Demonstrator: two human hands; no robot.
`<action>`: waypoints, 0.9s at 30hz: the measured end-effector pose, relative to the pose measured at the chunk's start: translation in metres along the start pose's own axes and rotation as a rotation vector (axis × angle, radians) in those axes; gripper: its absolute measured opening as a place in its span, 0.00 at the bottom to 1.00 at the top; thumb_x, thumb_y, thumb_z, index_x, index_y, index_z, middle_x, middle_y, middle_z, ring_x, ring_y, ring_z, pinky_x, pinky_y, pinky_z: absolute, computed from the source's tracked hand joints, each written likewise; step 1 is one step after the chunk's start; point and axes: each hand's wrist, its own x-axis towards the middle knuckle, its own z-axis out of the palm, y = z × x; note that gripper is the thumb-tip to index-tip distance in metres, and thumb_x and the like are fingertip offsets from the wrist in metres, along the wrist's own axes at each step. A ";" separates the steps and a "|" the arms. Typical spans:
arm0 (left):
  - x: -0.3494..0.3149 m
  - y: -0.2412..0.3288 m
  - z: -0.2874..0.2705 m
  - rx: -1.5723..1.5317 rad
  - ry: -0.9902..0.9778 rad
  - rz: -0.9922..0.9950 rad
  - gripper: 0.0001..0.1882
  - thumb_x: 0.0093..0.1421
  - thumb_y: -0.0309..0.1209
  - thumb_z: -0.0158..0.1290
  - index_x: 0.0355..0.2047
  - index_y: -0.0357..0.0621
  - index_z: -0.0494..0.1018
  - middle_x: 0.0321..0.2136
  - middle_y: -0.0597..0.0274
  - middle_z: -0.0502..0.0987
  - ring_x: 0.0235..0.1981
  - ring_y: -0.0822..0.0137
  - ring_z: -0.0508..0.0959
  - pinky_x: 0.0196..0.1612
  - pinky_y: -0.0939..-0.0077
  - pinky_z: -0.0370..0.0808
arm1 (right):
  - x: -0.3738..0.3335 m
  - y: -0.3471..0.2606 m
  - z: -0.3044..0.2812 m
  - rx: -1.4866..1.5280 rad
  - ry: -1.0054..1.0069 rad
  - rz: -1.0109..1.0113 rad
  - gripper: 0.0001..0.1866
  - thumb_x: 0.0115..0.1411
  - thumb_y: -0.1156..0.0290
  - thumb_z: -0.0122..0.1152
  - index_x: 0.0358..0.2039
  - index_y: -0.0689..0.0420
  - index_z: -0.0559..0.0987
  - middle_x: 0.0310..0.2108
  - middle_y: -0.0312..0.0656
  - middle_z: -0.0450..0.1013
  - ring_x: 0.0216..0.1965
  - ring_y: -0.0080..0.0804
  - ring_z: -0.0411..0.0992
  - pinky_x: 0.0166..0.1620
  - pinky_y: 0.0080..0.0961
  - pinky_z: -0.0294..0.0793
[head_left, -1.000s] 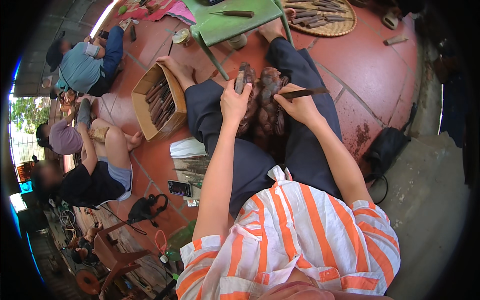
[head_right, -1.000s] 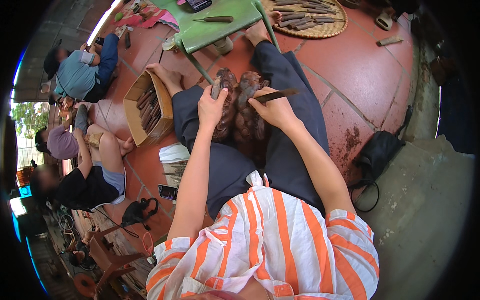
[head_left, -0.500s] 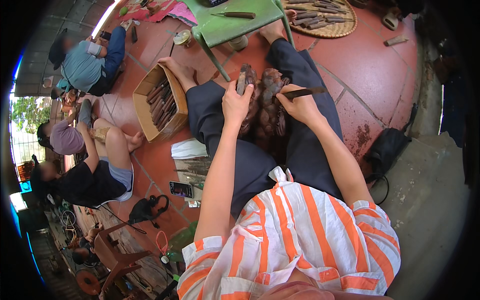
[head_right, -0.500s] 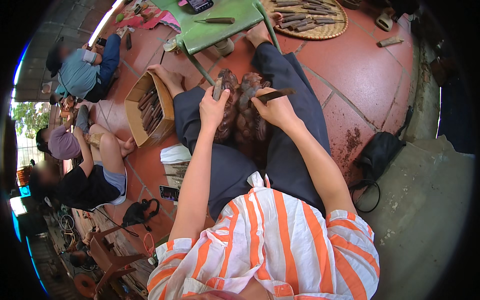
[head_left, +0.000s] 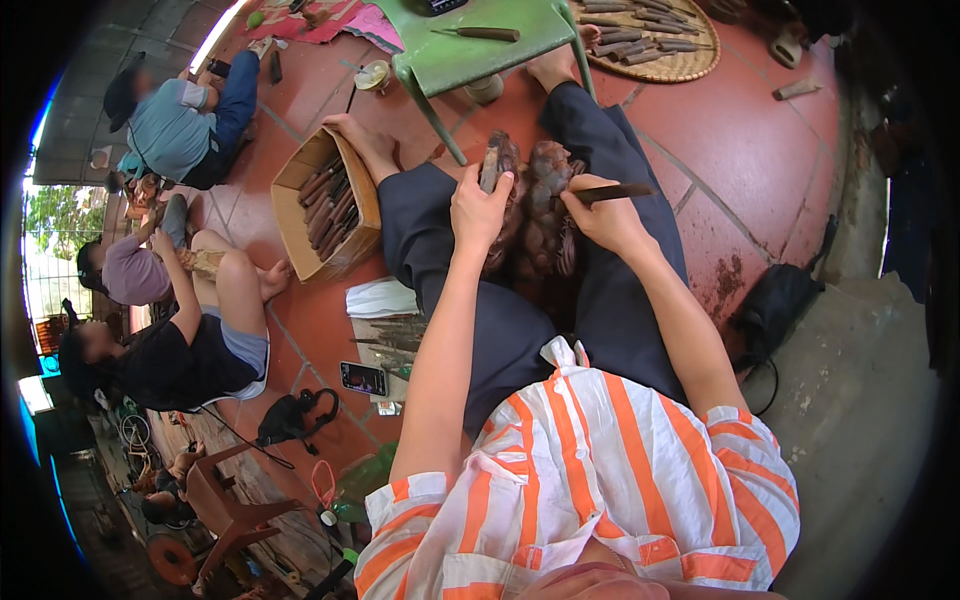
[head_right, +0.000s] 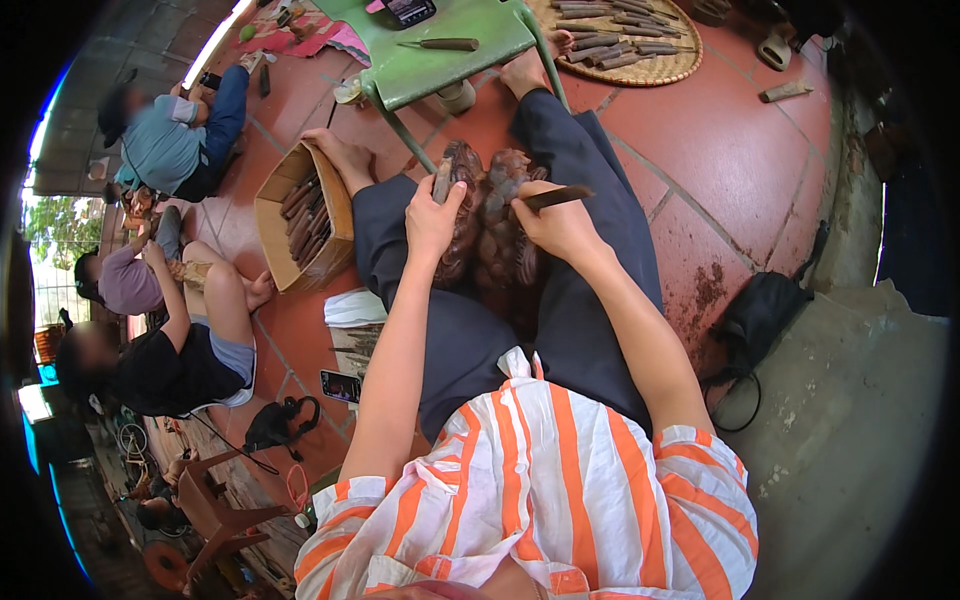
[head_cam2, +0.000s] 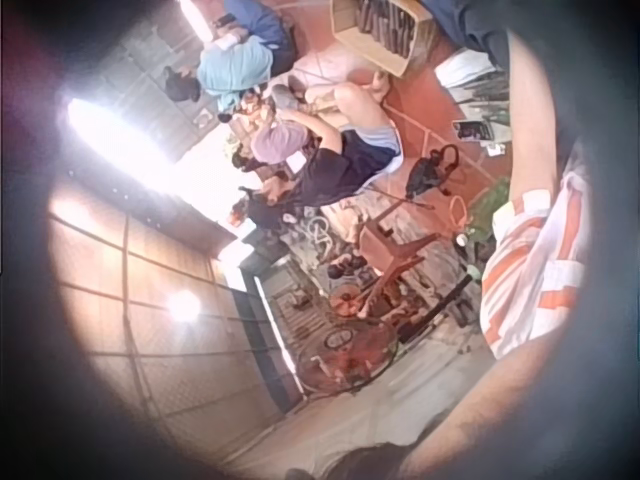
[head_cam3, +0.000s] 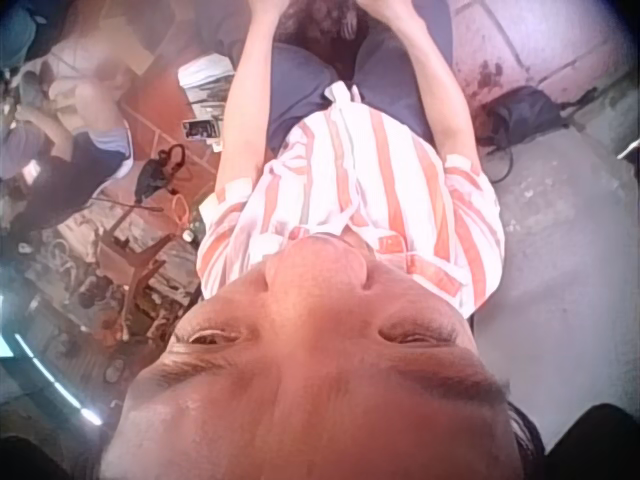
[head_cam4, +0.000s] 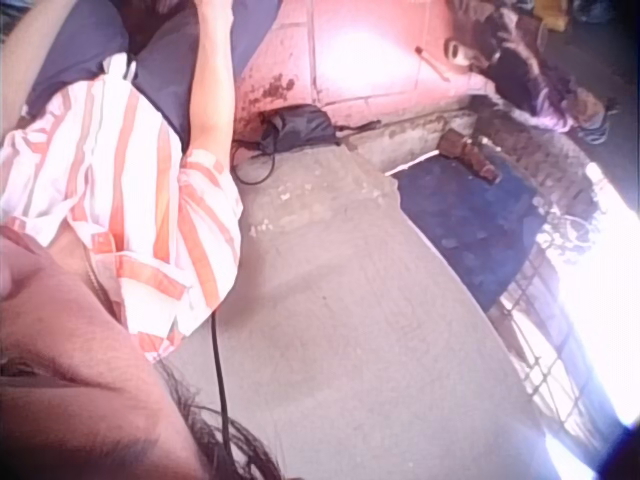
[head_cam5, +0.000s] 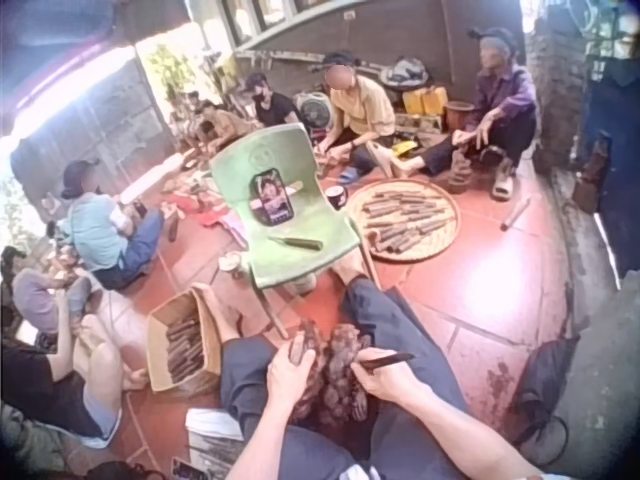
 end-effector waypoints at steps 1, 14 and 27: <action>0.000 -0.001 0.000 0.001 -0.003 -0.004 0.24 0.54 0.44 0.56 0.44 0.39 0.73 0.36 0.42 0.77 0.39 0.44 0.77 0.43 0.58 0.72 | 0.000 0.000 -0.002 0.016 -0.035 0.094 0.08 0.55 0.70 0.59 0.26 0.61 0.74 0.26 0.48 0.72 0.25 0.48 0.70 0.29 0.38 0.67; 0.001 -0.001 0.001 0.028 0.005 0.016 0.24 0.54 0.45 0.56 0.44 0.39 0.73 0.35 0.42 0.78 0.39 0.44 0.77 0.43 0.58 0.73 | -0.002 -0.003 -0.007 0.092 -0.060 0.153 0.09 0.55 0.69 0.60 0.27 0.61 0.74 0.28 0.46 0.72 0.29 0.46 0.71 0.32 0.36 0.68; -0.001 0.000 -0.002 0.035 0.003 0.013 0.24 0.54 0.45 0.56 0.44 0.40 0.73 0.36 0.43 0.78 0.40 0.44 0.77 0.43 0.59 0.72 | -0.004 0.013 -0.004 0.189 -0.061 0.264 0.08 0.59 0.70 0.57 0.27 0.62 0.73 0.20 0.42 0.70 0.24 0.29 0.68 0.30 0.26 0.66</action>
